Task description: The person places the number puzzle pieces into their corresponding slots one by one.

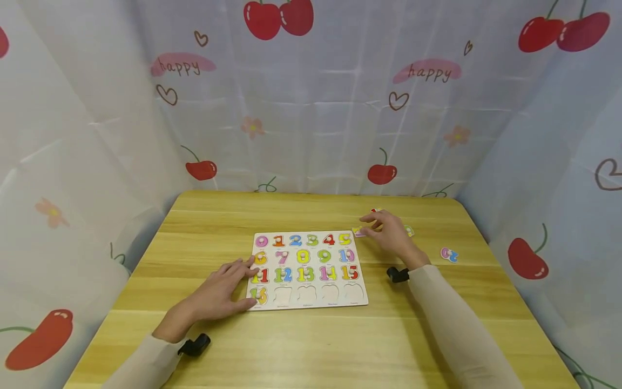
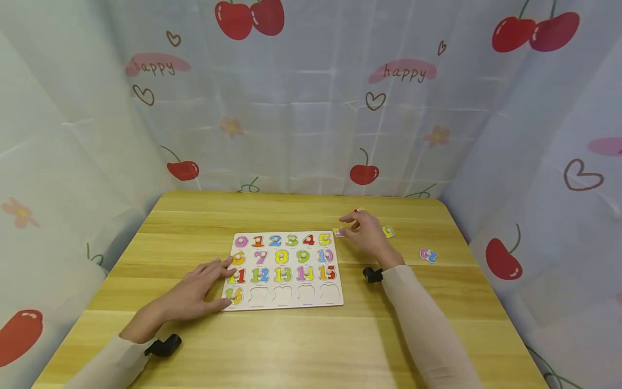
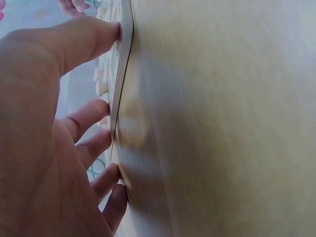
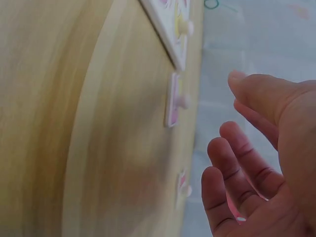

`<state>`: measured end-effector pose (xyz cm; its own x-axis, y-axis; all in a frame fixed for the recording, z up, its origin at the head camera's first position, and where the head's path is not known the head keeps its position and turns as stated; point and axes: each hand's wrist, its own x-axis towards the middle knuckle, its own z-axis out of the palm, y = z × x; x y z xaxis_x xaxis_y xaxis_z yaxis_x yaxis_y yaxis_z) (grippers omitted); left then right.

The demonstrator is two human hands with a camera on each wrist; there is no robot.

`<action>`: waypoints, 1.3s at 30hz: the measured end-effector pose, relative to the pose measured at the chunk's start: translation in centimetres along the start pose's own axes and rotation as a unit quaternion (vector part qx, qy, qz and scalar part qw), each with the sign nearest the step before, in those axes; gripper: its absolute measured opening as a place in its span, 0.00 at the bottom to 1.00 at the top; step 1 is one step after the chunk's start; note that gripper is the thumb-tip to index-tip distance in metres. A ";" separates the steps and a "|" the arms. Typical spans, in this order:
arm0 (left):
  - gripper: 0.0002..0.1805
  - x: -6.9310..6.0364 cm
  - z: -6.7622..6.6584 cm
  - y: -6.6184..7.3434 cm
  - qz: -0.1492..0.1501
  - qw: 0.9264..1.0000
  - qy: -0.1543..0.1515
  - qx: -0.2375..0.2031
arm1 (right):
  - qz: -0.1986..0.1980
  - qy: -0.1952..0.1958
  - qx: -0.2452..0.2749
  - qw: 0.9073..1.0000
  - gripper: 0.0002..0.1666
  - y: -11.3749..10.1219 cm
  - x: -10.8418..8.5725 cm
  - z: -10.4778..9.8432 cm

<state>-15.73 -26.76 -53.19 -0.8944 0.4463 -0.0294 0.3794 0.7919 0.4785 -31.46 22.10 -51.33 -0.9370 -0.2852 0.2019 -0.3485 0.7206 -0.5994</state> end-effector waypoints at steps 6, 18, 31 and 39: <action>0.44 -0.1 -0.1 0.0 -0.001 1.000 -0.003 -0.004 | 0.029 -0.020 0.000 0.999 0.22 1.3 0.5 0.7; 0.43 0.0 0.0 -0.1 0.007 1.000 0.001 0.001 | 0.046 -0.023 0.004 0.999 0.17 2.4 0.8 1.8; 0.44 -0.1 -0.1 0.0 0.000 1.000 -0.003 -0.002 | 0.040 -0.014 -0.003 0.999 0.10 2.7 1.1 2.3; 0.45 0.0 0.0 -0.1 -0.004 1.000 -0.003 -0.001 | 0.049 -0.007 0.002 0.999 0.10 2.0 0.9 1.8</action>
<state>-15.77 -26.88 -53.27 -0.8960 0.4424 -0.0393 0.3715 0.7949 0.4798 -33.00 22.18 -53.74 -0.9663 -0.2217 0.1311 -0.2545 0.7432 -0.6188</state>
